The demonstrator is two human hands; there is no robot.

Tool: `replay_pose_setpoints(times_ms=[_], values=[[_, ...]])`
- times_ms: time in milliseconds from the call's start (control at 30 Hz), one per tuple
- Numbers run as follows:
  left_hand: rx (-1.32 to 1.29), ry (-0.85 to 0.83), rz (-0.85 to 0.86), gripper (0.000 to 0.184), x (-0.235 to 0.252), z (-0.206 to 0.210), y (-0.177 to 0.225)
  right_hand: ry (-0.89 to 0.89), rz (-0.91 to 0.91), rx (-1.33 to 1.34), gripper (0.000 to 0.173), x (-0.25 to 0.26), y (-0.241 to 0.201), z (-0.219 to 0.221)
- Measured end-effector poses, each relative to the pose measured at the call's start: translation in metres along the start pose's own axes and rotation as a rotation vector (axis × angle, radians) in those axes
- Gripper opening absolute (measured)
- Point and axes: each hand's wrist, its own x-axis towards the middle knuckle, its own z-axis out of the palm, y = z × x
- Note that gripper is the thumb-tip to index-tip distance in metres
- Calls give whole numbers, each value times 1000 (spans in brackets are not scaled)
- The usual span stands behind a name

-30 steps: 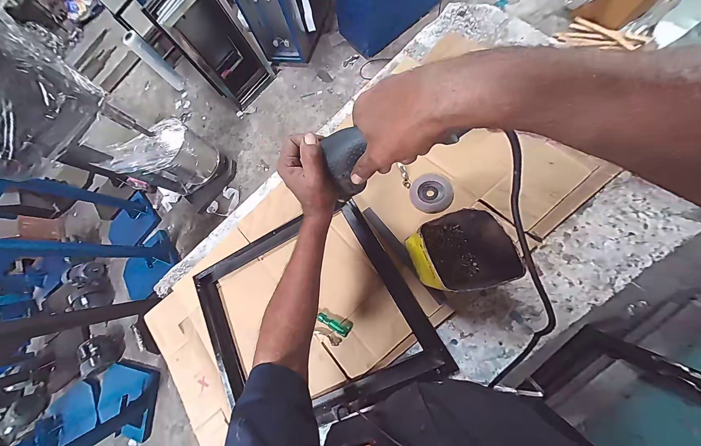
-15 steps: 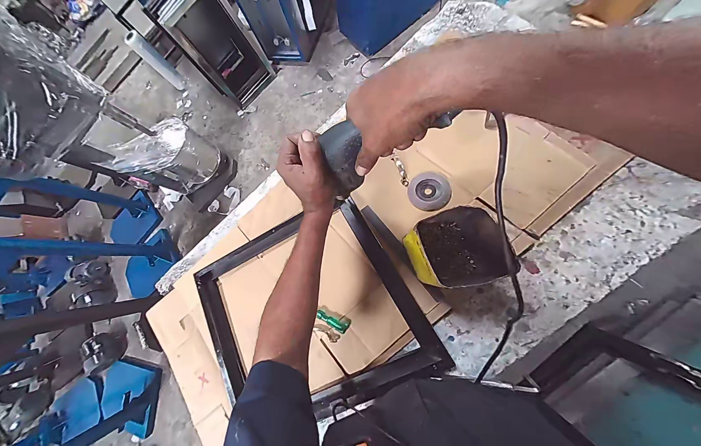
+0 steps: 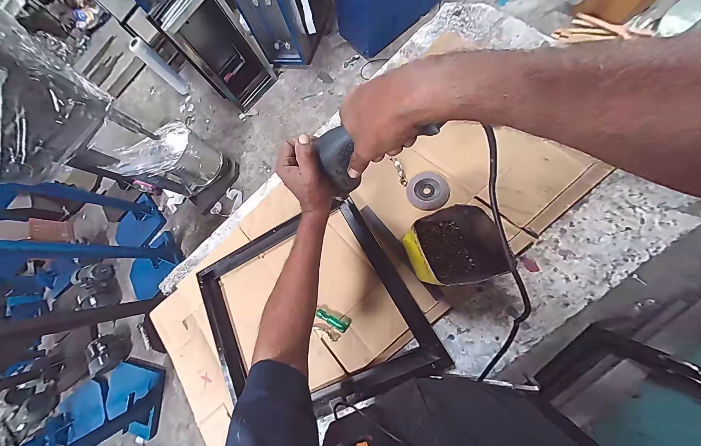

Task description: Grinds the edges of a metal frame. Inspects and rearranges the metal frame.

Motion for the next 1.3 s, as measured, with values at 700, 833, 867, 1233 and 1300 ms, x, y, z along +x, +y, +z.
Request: replay_pose_setpoints(times_ms=[700, 833, 867, 1233, 1300], values=[[-40, 20, -19, 27, -4, 0, -7, 2, -26, -13, 38, 7, 5, 7], [-52, 23, -19, 27, -4, 1, -7, -3, -34, -9, 37, 8, 6, 7], [-52, 24, -21, 27, -5, 1, -7, -2, -36, -11, 38, 8, 6, 7], [-42, 25, -32, 25, -6, 0, -9, -6, -19, -22, 38, 12, 5, 8], [-39, 33, -43, 26, -5, -1, -10, 88, -65, -100, 40, 13, 6, 12]])
